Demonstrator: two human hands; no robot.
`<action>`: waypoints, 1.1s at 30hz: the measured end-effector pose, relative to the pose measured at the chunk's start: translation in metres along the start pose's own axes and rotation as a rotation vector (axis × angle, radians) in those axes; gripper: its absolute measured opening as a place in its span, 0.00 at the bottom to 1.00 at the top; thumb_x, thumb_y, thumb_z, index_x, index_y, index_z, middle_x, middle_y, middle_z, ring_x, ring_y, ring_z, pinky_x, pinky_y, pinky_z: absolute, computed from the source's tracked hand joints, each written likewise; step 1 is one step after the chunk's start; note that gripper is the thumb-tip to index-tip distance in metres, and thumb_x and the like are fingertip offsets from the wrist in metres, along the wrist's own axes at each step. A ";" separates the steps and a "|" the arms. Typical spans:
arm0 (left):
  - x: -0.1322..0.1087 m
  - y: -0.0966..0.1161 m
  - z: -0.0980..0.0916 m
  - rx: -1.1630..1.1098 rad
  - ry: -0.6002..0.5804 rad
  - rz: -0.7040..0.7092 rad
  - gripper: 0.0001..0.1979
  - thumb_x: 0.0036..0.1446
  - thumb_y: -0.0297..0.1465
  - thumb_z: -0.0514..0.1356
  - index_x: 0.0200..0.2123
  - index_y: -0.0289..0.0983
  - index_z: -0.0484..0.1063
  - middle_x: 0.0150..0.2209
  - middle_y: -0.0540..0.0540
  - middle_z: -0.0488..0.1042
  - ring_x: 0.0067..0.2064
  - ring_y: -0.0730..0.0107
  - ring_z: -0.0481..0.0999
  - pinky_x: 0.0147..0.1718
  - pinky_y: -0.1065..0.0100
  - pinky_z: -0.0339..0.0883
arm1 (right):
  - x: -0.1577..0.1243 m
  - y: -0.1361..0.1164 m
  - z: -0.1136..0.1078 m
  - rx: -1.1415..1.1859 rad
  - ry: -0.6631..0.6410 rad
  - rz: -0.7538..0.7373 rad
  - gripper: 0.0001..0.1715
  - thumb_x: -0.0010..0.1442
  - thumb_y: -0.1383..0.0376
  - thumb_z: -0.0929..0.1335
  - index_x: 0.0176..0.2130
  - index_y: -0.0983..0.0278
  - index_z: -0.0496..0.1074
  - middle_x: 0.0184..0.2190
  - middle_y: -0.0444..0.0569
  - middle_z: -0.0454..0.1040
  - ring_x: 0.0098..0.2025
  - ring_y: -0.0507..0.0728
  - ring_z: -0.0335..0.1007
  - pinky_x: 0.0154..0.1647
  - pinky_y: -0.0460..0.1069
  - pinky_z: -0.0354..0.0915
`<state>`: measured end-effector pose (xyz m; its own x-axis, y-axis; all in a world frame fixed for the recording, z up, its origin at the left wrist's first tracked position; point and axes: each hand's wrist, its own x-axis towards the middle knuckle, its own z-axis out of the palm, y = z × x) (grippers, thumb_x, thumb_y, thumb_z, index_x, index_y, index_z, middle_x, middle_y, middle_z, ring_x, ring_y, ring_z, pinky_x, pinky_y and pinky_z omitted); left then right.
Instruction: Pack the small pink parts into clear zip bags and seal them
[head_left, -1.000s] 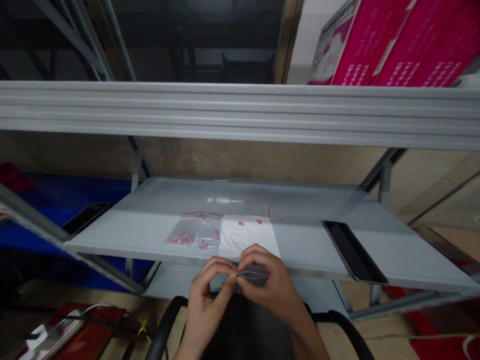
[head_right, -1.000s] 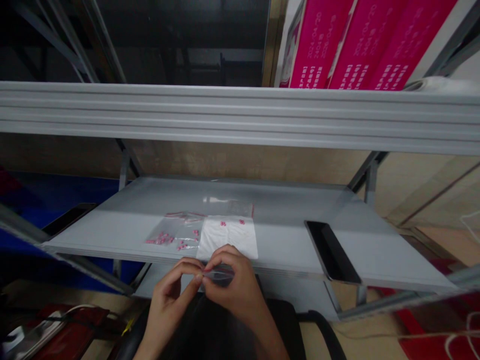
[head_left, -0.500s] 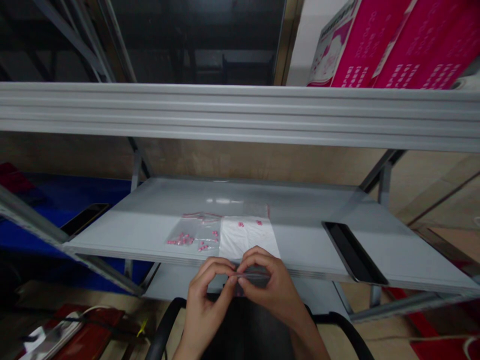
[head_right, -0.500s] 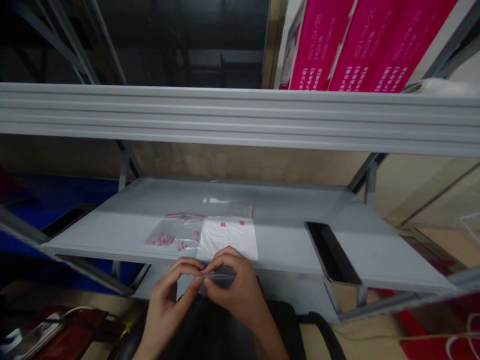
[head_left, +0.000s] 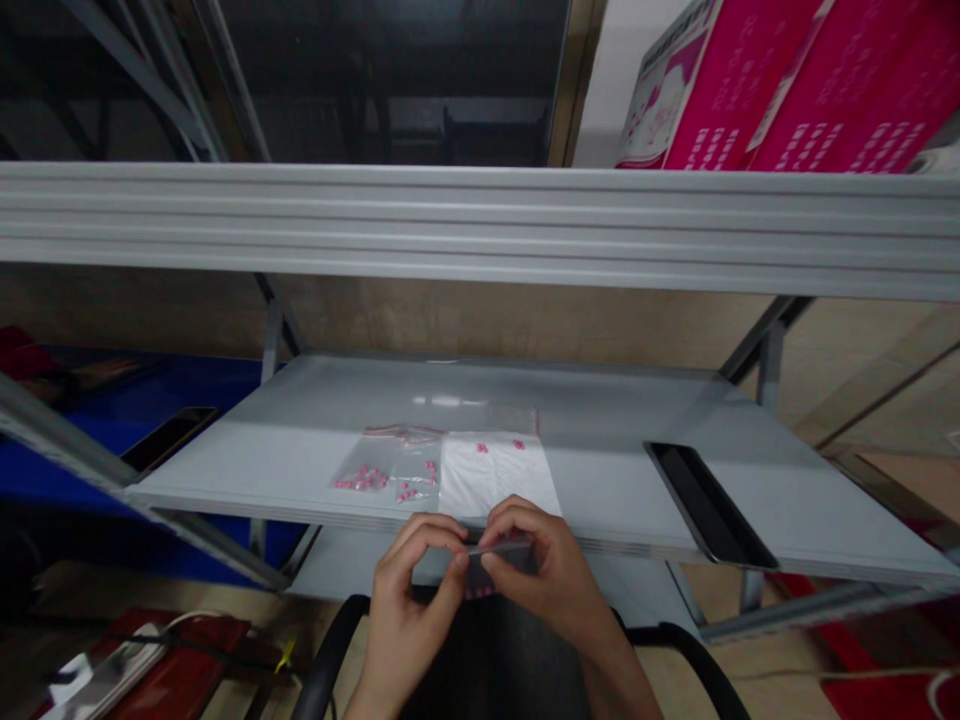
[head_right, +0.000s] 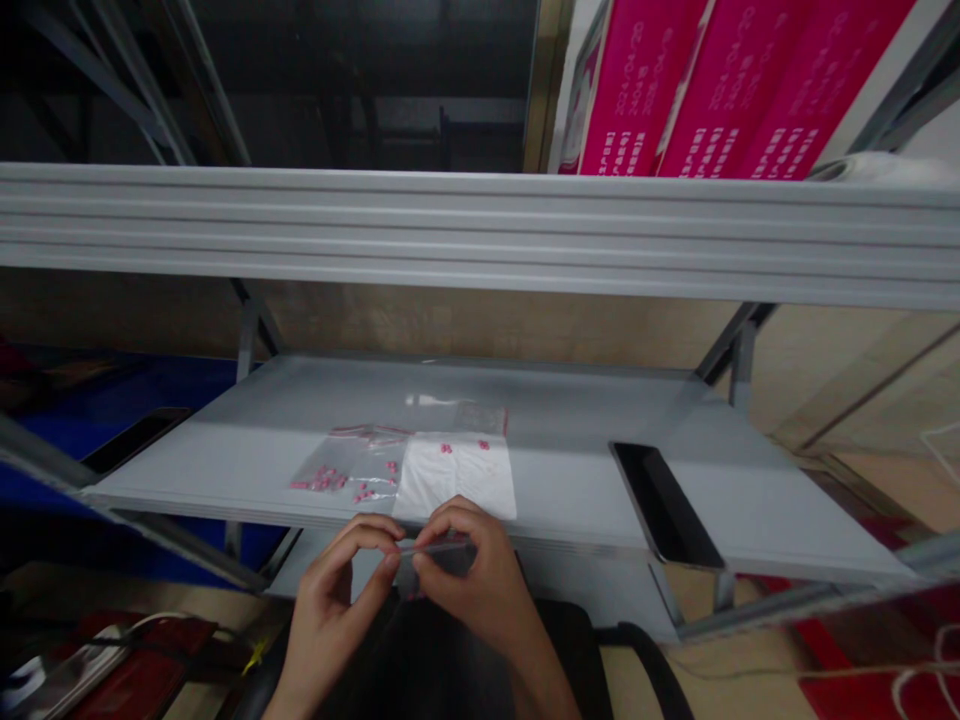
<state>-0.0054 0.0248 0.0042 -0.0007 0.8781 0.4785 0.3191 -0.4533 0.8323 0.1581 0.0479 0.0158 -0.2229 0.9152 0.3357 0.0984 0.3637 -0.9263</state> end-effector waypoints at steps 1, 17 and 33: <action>0.000 0.000 -0.001 0.000 0.006 -0.001 0.06 0.58 0.27 0.59 0.28 0.39 0.72 0.32 0.48 0.76 0.38 0.65 0.76 0.38 0.68 0.68 | 0.000 0.001 0.000 0.008 0.003 0.002 0.06 0.49 0.73 0.68 0.27 0.63 0.73 0.28 0.45 0.72 0.33 0.54 0.70 0.35 0.48 0.64; 0.003 0.001 -0.001 -0.011 0.038 -0.022 0.06 0.57 0.29 0.62 0.27 0.39 0.75 0.29 0.48 0.76 0.34 0.65 0.77 0.35 0.69 0.69 | 0.000 0.004 0.000 -0.031 0.035 -0.002 0.04 0.52 0.71 0.71 0.28 0.62 0.77 0.28 0.46 0.75 0.33 0.55 0.72 0.36 0.49 0.66; 0.003 -0.011 -0.010 -0.094 0.007 -0.097 0.06 0.56 0.30 0.63 0.38 0.39 0.76 0.37 0.47 0.78 0.42 0.63 0.77 0.44 0.66 0.68 | 0.001 0.004 -0.003 -0.058 0.099 -0.049 0.05 0.54 0.69 0.72 0.27 0.62 0.78 0.25 0.46 0.75 0.29 0.54 0.73 0.31 0.48 0.66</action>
<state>-0.0185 0.0312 -0.0006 -0.0342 0.9176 0.3961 0.2272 -0.3788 0.8971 0.1612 0.0503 0.0132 -0.1325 0.9078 0.3980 0.1467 0.4151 -0.8979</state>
